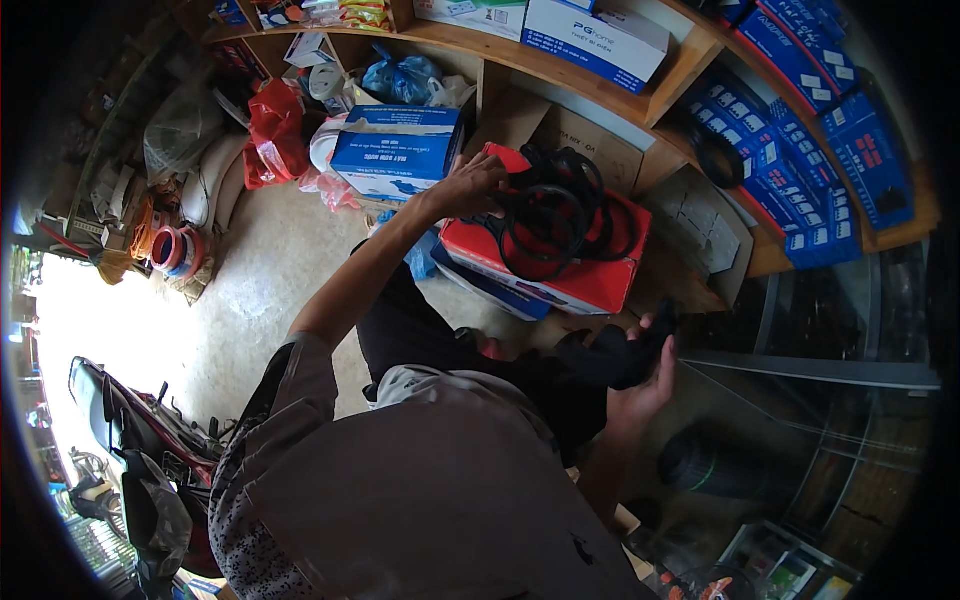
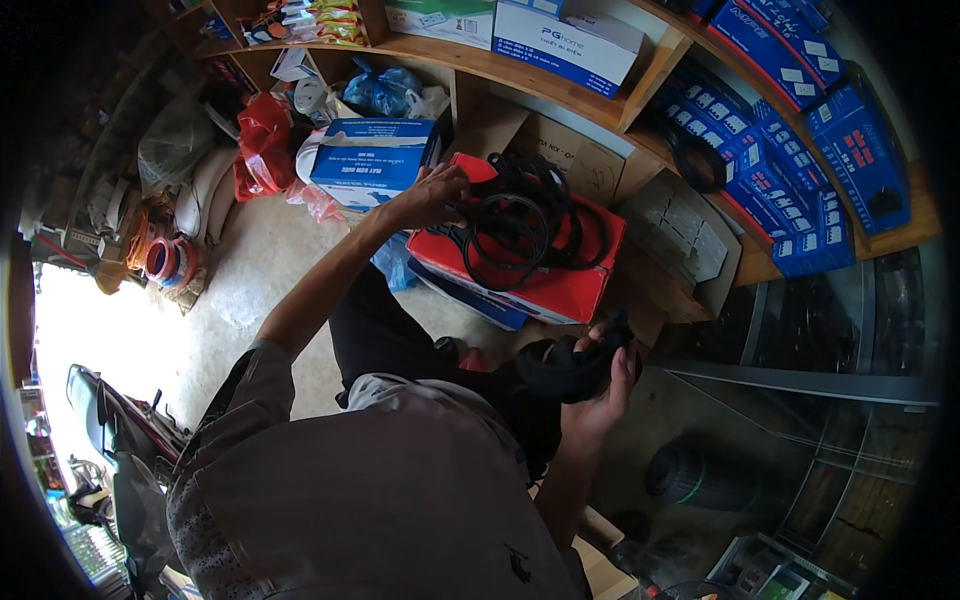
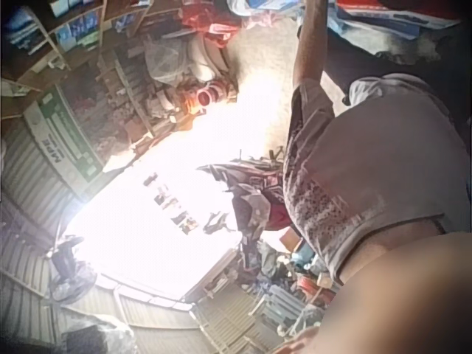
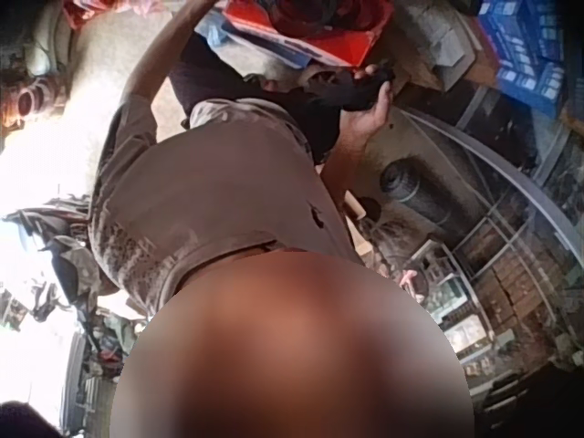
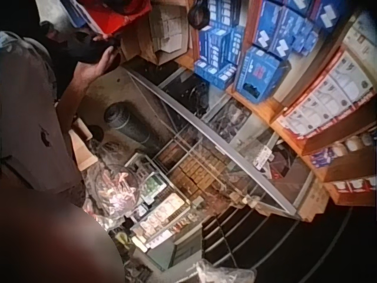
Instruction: Fitting a rubber seal onto a circular plastic component, likely an automotive part.
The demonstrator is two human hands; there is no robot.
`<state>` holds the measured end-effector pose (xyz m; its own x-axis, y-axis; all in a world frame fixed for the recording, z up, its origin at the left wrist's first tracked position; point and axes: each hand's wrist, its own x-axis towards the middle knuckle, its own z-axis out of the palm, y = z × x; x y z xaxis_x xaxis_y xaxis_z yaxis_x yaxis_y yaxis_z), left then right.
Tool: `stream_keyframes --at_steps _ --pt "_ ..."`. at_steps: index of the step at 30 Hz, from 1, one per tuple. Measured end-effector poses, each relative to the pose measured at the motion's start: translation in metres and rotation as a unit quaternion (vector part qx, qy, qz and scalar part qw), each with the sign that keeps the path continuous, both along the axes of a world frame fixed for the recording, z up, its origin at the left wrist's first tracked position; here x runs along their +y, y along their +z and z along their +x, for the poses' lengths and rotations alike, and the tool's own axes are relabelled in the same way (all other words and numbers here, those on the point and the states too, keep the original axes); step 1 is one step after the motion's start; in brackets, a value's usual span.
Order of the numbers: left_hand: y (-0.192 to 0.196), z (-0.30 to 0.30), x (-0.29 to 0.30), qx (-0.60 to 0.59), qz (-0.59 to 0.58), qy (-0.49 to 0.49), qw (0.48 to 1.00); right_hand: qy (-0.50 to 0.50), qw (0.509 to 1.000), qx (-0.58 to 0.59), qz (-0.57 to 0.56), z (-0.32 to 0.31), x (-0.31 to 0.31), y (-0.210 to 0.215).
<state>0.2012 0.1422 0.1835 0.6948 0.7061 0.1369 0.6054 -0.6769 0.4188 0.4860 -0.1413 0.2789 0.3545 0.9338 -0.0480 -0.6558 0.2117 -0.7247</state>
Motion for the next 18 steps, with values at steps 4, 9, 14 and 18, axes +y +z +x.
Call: stream_keyframes --at_steps 4,9,14,18 --pt "0.006 0.001 0.002 -0.084 -0.272 0.049 0.957 0.116 0.986 -0.097 -0.07 -0.001 0.01 -0.036" --pt "0.016 -0.017 -0.03 -0.402 -0.316 0.119 0.851 0.303 0.904 -0.24 -0.185 -0.057 0.02 -0.116" --pt "0.0 -0.065 -0.093 -0.598 -0.336 0.269 0.676 0.227 0.906 -0.284 -0.219 -0.095 0.05 -0.163" --pt "-0.039 -0.128 -0.154 -0.576 -0.455 0.321 0.598 -0.046 0.8 -0.549 -0.239 -0.089 0.073 -0.153"
